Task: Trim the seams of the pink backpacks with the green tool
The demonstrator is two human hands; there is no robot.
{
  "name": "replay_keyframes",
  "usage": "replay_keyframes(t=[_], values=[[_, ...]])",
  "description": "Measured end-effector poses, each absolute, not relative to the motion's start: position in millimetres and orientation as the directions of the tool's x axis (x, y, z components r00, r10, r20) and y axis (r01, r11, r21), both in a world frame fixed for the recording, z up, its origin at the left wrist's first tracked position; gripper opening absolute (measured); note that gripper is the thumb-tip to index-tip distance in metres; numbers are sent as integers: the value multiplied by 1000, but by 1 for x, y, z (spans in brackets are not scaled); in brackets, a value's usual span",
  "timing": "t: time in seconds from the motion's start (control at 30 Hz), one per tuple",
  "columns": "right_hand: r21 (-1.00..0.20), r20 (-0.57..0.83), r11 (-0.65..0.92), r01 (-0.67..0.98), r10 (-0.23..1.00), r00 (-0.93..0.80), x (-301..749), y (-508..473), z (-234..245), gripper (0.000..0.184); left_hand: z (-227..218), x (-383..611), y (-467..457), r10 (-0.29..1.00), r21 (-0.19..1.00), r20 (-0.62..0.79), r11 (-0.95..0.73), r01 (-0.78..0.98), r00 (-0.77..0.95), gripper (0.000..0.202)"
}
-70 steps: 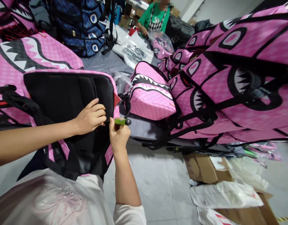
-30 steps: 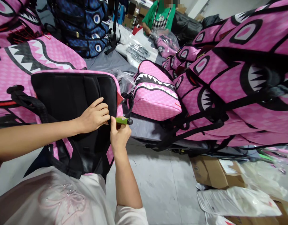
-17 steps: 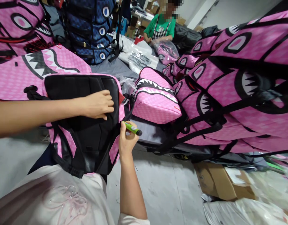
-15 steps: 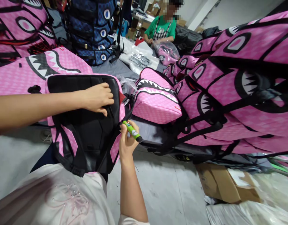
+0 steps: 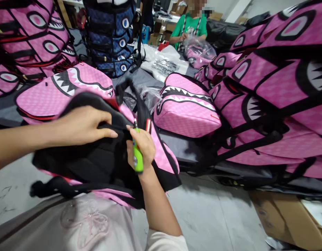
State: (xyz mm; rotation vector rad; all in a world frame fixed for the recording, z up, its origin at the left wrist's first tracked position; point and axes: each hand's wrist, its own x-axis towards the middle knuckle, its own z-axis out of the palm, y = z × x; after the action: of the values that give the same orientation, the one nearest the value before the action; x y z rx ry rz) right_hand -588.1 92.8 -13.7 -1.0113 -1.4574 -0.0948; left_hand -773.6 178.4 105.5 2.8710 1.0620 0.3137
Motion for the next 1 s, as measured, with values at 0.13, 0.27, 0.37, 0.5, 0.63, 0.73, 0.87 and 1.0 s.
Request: replay_keyframes(t=[0.13,0.27,0.37,0.5,0.63,0.73,0.87,1.0], values=[[-506,783,563,654,618,73,-597,121,-58,27,43,-786,210,660,130,-57,-739,661,749,26],[-473,807,562,679,585,78,-610,126,-73,32,36,-798,223,495,163,-48,-853,495,868,30],[-440,809,556,705,586,44,-619,133,-64,31,47,-802,232,518,177,180,-853,491,836,25],[-488,773,483,728,626,103,-628,150,-54,23,50,-794,254,678,219,319,-732,645,662,54],[-566,729,463,682,667,152,-638,151,-52,24,41,-780,270,712,200,-149,-658,726,686,85],[-627,694,491,605,705,147,-646,134,-56,24,30,-773,271,729,100,-151,-661,744,668,82],[-613,719,548,569,685,114,-650,113,-69,26,15,-773,267,715,39,-74,-694,719,695,79],[-678,705,538,501,670,235,-646,115,-83,31,8,-776,263,657,23,-5,-753,657,754,115]])
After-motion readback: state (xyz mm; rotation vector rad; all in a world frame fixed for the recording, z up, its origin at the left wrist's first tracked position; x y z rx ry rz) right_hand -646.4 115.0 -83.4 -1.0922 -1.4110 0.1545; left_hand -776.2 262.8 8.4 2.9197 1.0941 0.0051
